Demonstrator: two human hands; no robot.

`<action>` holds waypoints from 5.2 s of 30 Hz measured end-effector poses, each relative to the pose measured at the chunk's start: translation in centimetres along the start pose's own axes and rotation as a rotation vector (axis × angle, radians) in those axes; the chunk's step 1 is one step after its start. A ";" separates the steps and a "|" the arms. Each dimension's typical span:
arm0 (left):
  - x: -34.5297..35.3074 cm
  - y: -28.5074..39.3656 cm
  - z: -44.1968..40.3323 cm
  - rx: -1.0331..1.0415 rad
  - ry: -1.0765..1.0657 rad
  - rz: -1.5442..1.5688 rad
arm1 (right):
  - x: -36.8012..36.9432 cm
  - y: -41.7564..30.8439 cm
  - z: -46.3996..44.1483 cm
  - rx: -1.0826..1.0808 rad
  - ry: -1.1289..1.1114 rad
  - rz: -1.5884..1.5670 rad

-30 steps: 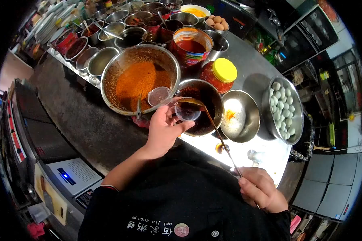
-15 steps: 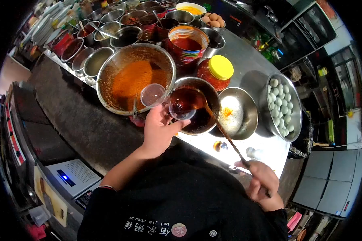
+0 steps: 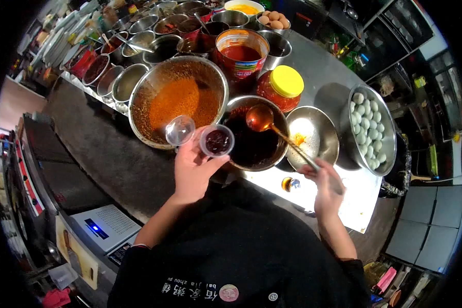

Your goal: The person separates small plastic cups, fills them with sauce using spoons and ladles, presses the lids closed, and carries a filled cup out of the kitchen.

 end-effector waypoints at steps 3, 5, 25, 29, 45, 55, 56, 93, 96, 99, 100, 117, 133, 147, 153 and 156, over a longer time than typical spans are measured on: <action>-1.1 0.6 0.6 0.042 0.000 -0.028 | 1.8 2.6 -0.2 -0.200 -0.153 0.195; -1.6 0.8 1.0 0.028 0.001 -0.012 | 2.7 2.3 -0.6 -0.389 -0.247 0.475; -2.8 0.9 2.5 0.025 0.013 -0.042 | 2.4 1.1 -2.7 0.411 -0.007 -0.309; -2.8 0.5 2.3 0.016 0.002 -0.023 | 2.3 0.5 -1.8 0.298 -0.045 -0.242; -0.9 -1.2 1.7 -0.056 -0.145 -0.101 | -0.6 -6.5 -2.4 -0.106 -0.030 -0.022; 0.6 -2.4 1.0 -0.030 -0.132 -0.197 | 0.0 -9.5 0.2 -0.203 -0.074 0.058; 0.8 -2.5 0.9 -0.018 -0.125 -0.170 | -0.5 -9.5 0.4 -0.195 -0.146 0.096; -17.0 8.8 -4.6 -0.063 -0.350 0.309 | 5.7 1.2 -2.5 -0.088 0.745 0.468; -21.6 11.7 -6.3 -0.103 -0.401 0.300 | 14.7 -1.0 -2.5 -0.129 0.569 0.377; -24.9 13.3 -7.4 -0.098 -0.309 0.200 | 23.4 -3.9 -3.3 -0.172 0.382 0.209; -25.8 13.5 -7.8 -0.093 -0.332 0.209 | 25.0 -4.9 -3.5 -0.219 0.291 0.365; -37.7 12.5 -8.5 0.060 0.105 0.073 | 38.3 -4.9 -16.9 -0.413 -0.264 0.564; -51.4 18.1 -20.0 -0.026 -0.061 0.083 | 55.7 1.7 -34.9 0.083 -0.050 1.007; -49.7 16.2 -27.4 -0.210 -0.362 0.077 | 46.7 2.3 -28.6 0.253 0.502 0.438; -46.0 14.9 -29.1 -0.217 -0.534 0.007 | 45.5 -0.2 -26.3 0.253 0.531 0.213; -44.3 13.9 -29.3 -0.228 -0.547 0.005 | 45.2 -1.2 -25.5 0.222 0.545 0.196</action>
Point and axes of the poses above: each hand's wrist, its own z-axis away from the middle knuckle, its own x-axis out of the palm, y = z × x, the point moved 1 cm from there along -z, towards the middle knuckle, and after that the axes turned 1 degree about -y, right-handed, at the moved point
